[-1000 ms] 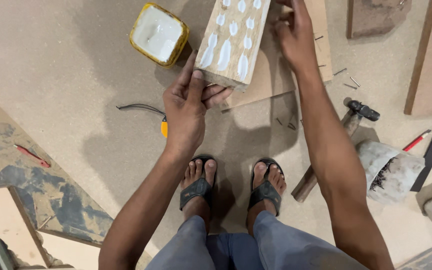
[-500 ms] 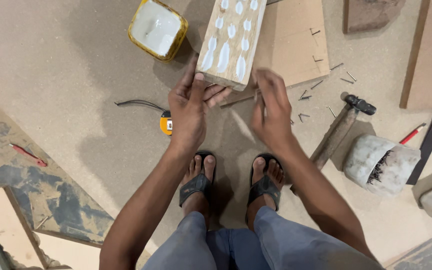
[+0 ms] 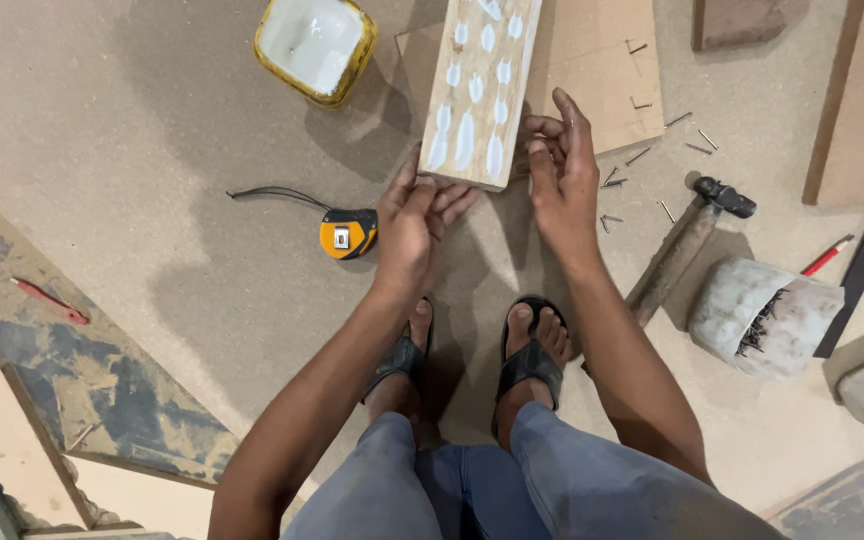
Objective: The person assembles wooden components by measuring them with a tape measure, applying glue to the surfaces, and hammering nails to secure the pieces together.
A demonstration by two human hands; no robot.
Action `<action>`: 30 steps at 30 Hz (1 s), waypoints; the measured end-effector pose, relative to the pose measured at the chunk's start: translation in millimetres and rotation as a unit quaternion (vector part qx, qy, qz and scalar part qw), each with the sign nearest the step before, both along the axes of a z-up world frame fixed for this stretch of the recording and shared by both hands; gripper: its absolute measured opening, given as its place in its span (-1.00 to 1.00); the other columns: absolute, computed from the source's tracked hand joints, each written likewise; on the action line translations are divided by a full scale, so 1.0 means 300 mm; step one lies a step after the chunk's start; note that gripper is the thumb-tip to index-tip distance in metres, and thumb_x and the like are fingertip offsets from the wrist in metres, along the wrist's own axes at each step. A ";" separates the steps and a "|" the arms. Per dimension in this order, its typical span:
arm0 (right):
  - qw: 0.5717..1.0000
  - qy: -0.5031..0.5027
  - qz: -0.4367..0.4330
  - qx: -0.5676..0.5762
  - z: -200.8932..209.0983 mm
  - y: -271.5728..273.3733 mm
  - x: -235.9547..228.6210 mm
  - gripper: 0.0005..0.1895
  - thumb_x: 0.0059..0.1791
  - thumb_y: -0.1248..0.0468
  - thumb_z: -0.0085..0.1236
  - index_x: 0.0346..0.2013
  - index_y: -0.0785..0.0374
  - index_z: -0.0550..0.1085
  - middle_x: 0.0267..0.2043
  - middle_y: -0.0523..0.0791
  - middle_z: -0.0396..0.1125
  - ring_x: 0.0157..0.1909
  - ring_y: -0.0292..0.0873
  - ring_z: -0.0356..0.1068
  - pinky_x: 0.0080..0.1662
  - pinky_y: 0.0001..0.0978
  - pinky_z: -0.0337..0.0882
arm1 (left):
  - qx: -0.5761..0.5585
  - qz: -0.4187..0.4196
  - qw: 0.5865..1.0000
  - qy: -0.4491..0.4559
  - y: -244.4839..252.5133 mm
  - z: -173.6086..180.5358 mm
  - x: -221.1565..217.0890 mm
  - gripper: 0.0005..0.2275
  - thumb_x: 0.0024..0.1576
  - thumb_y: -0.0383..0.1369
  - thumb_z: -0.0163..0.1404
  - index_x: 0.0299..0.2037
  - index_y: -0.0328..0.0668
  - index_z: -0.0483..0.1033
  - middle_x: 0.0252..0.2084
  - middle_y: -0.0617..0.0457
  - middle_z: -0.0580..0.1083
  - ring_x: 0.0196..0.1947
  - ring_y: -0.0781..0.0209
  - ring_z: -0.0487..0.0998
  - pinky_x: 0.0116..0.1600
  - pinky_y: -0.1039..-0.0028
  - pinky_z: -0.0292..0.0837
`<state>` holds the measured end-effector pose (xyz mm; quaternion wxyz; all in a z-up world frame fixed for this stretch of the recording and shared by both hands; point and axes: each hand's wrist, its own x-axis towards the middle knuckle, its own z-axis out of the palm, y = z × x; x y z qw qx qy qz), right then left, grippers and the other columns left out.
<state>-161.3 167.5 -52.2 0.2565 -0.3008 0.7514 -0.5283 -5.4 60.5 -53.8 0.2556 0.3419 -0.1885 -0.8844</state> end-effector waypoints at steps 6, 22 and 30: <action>0.991 0.040 0.001 0.129 -0.032 -0.103 -0.074 -0.06 0.14 0.08 0.20 0.55 0.36 -0.19 0.24 0.22 0.30 0.10 0.04 0.46 0.06 -0.09 0.52 | 0.015 -0.062 0.997 -0.051 0.066 -0.029 -0.028 -0.43 0.22 -0.65 -0.23 0.49 -0.42 -0.05 0.18 -0.29 0.40 0.14 -0.01 0.50 0.30 0.22 0.49; 0.870 0.163 0.166 0.435 0.131 -0.366 -0.359 0.11 -0.23 -0.07 0.53 0.38 0.42 0.14 0.16 0.25 0.29 0.15 0.22 0.35 0.16 0.02 0.38 | -0.232 -0.338 0.911 -0.051 0.110 -0.002 -0.060 -0.32 0.14 -0.57 -0.21 0.54 -0.29 -0.11 0.35 -0.24 0.29 0.28 -0.05 0.42 0.37 0.20 0.36; 0.777 0.165 0.249 0.555 0.287 -0.431 -0.578 -0.35 -0.09 0.09 0.42 0.16 0.37 0.43 -0.13 0.28 0.44 -0.17 0.28 0.48 -0.07 0.14 0.45 | -0.505 -0.049 0.710 -0.488 -0.226 -0.146 0.115 0.05 0.19 -0.13 0.27 0.52 -0.38 -0.46 0.58 -0.40 -0.28 0.57 -0.39 -0.27 0.58 -0.13 -0.34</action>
